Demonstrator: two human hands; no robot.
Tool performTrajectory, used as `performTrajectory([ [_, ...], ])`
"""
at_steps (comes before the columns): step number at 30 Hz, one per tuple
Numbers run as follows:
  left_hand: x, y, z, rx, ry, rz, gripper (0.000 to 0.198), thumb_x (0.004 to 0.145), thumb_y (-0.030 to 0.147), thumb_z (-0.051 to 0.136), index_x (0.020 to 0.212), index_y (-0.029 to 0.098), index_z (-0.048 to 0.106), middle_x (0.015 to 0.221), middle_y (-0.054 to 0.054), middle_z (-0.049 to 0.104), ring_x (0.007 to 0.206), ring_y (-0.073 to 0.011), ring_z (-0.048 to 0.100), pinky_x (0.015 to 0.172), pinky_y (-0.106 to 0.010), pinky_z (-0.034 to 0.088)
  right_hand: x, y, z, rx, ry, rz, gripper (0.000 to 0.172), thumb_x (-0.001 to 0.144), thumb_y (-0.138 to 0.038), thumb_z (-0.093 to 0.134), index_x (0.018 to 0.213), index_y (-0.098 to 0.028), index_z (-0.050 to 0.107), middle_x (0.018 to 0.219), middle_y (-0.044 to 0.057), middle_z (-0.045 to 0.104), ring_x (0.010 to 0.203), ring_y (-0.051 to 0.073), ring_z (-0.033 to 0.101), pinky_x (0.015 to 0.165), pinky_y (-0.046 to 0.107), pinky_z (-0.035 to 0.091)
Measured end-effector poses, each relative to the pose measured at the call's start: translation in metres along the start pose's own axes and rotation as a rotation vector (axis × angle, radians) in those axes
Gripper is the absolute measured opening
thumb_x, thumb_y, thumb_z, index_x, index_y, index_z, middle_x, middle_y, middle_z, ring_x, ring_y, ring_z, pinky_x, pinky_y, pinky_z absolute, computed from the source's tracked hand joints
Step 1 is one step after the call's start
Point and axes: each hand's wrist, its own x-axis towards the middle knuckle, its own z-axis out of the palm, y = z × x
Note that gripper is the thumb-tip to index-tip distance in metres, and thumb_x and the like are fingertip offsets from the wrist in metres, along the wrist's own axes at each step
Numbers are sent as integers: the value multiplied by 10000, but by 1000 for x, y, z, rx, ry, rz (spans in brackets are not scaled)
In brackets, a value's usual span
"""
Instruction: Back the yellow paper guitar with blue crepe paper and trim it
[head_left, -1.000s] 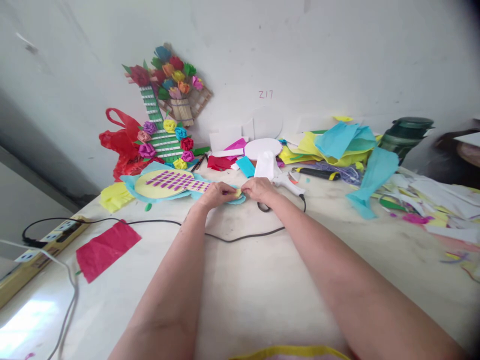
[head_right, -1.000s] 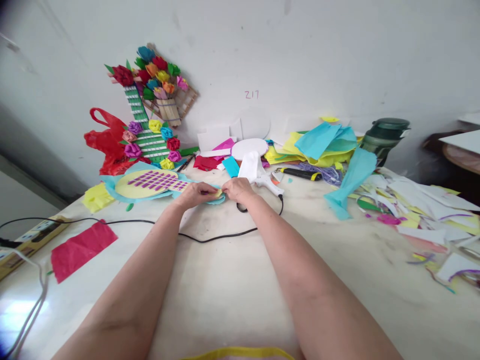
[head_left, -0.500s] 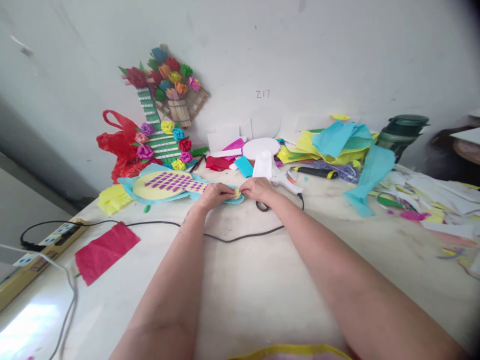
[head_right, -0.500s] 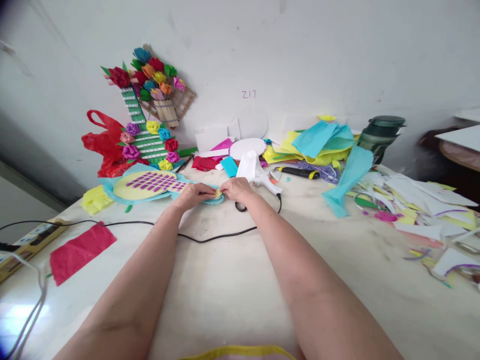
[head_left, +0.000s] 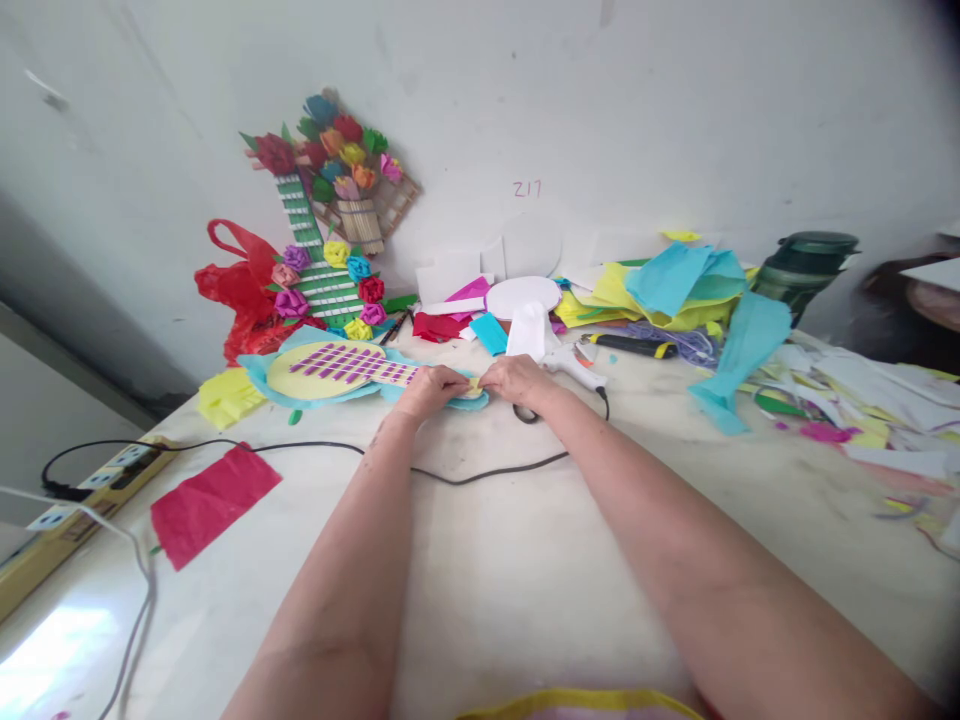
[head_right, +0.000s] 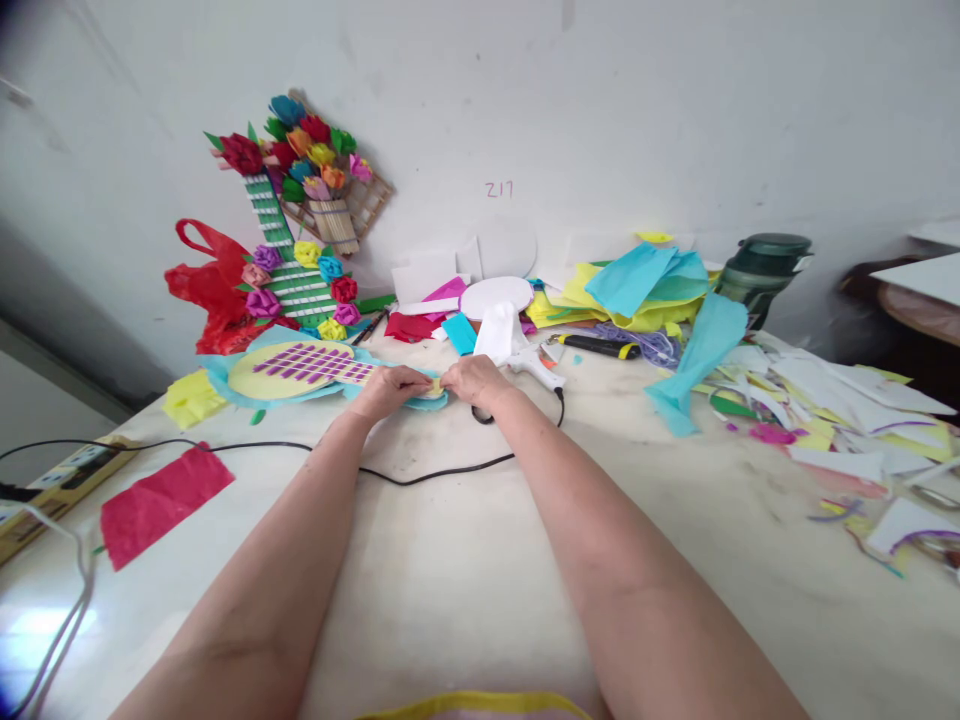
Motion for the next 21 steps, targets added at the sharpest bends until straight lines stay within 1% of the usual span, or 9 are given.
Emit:
performTrajectory([
  [4,-1,-1,1,-5,3,7,191,733,314,579,791,189,712,860,-24,709,786,-165,641,732,-222,460,1,0,3,16,9,23,307,876,-293,401,1028,-310,667,1005,17,675,943,181,578,714,257,381],
  [9,-3,5,-2,-43,-14,63,246,742,394,575,776,194,714,859,2,706,804,-161,635,738,-204,452,4,0,7,97,38,132,287,849,-336,436,1014,-332,671,1032,-18,671,950,168,581,750,253,398],
  [13,-3,8,-3,-52,-24,28,289,715,442,595,763,185,719,812,13,705,793,-173,632,723,-203,455,6,1,9,155,53,191,277,825,-356,464,996,-328,680,1014,-21,678,927,171,593,738,253,415],
  [18,-1,6,-1,-76,-11,5,278,694,435,617,796,199,723,876,4,708,836,-179,635,768,-218,462,7,1,8,201,64,227,253,807,-341,496,965,-324,691,978,-34,688,904,155,604,719,230,423],
  [21,0,5,0,-80,-3,16,272,691,428,622,789,197,725,877,-3,708,852,-184,637,788,-225,464,8,1,8,226,78,245,239,794,-333,516,945,-318,700,973,-28,690,899,161,608,715,233,430],
])
